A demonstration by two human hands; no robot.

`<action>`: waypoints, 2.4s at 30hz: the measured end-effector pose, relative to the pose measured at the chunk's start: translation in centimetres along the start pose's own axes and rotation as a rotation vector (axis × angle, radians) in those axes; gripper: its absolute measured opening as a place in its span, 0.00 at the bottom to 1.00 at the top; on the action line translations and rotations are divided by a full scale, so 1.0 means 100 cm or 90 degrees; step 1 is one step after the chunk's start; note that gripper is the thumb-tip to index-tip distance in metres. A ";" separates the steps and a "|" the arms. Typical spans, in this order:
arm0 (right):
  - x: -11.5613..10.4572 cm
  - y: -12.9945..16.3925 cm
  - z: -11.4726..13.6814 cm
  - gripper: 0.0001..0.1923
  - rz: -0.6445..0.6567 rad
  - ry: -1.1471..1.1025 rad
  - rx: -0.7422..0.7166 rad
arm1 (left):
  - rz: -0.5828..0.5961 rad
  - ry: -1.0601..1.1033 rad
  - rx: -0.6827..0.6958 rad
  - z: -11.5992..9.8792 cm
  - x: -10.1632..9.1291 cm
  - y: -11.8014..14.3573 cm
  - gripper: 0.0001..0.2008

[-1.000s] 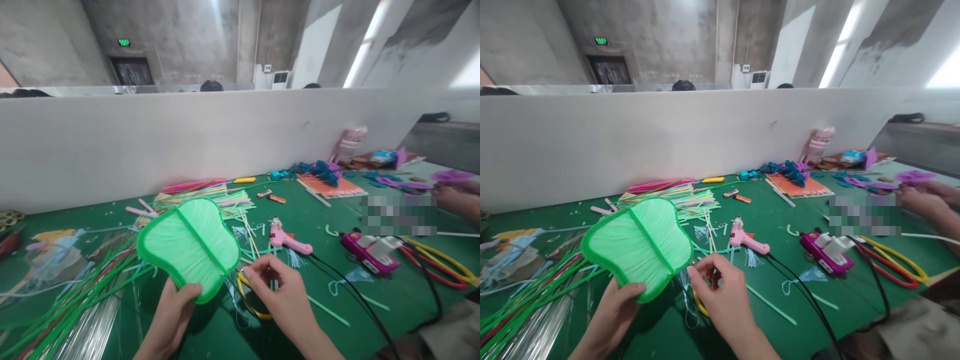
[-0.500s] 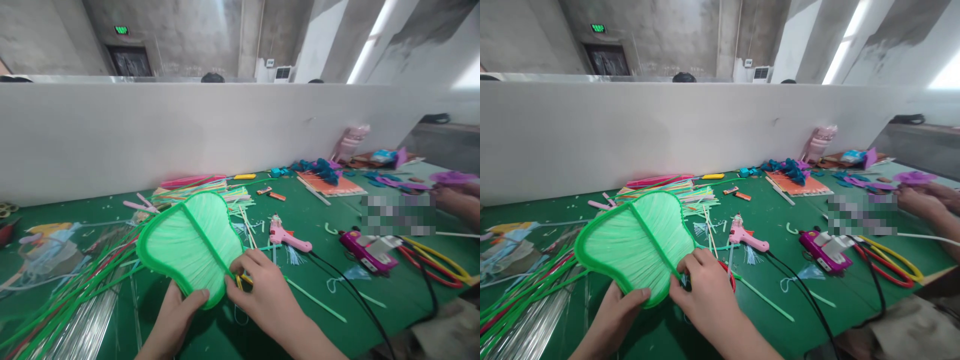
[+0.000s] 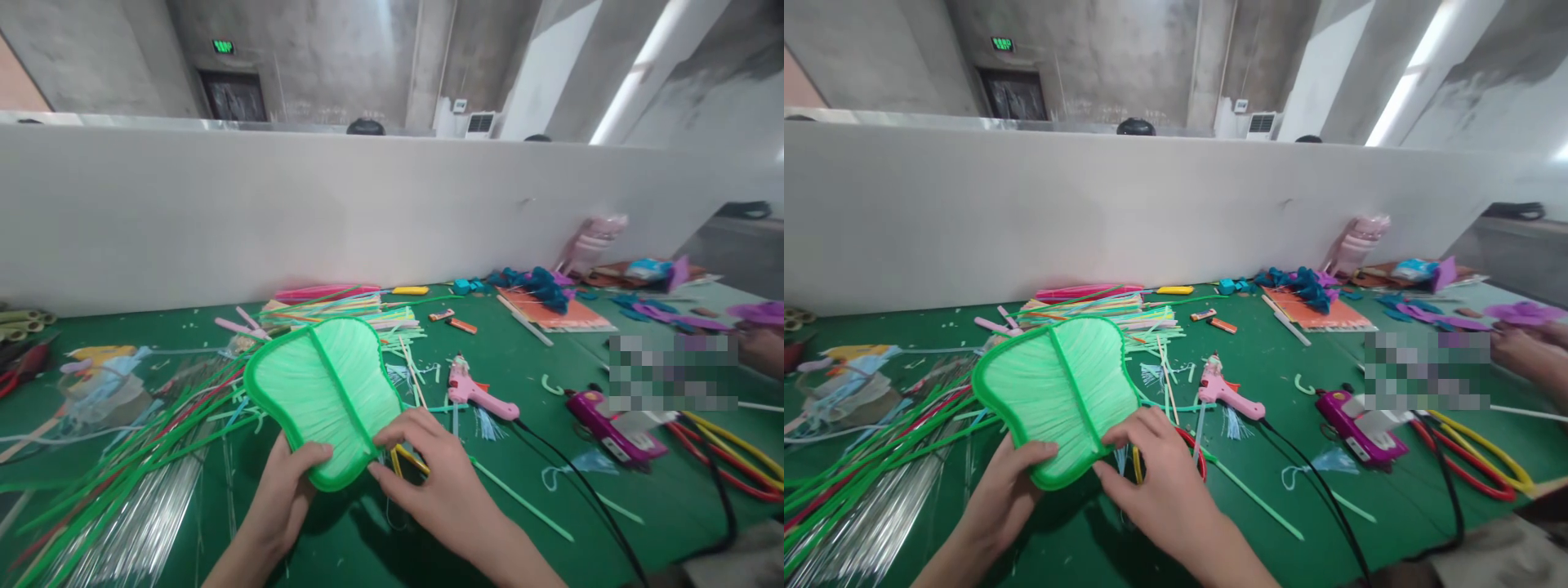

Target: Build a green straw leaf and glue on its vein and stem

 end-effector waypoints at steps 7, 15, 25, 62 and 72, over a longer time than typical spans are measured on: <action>0.003 0.004 0.017 0.09 -0.075 0.052 -0.068 | 0.006 -0.017 0.021 -0.004 0.000 0.004 0.37; -0.007 0.010 0.022 0.08 -0.113 0.050 -0.100 | 0.069 -0.084 0.020 0.006 0.016 0.018 0.24; -0.004 0.007 0.021 0.09 -0.125 0.116 -0.119 | 0.079 -0.161 0.034 0.016 0.010 0.006 0.31; 0.002 0.008 0.030 0.05 -0.110 0.158 0.000 | 0.058 -0.094 0.035 0.006 0.014 0.004 0.25; 0.010 0.015 0.029 0.07 -0.229 0.181 -0.014 | -0.023 -0.215 0.056 0.007 0.000 0.013 0.19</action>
Point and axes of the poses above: each hand's wrist, its own y-axis away from the middle knuckle, its own x-axis out of the palm, z = x × y, the point moved 9 cm from there along -y, towards the middle knuckle, and after that the axes turned 14 degrees about z, right-handed, at the moved point
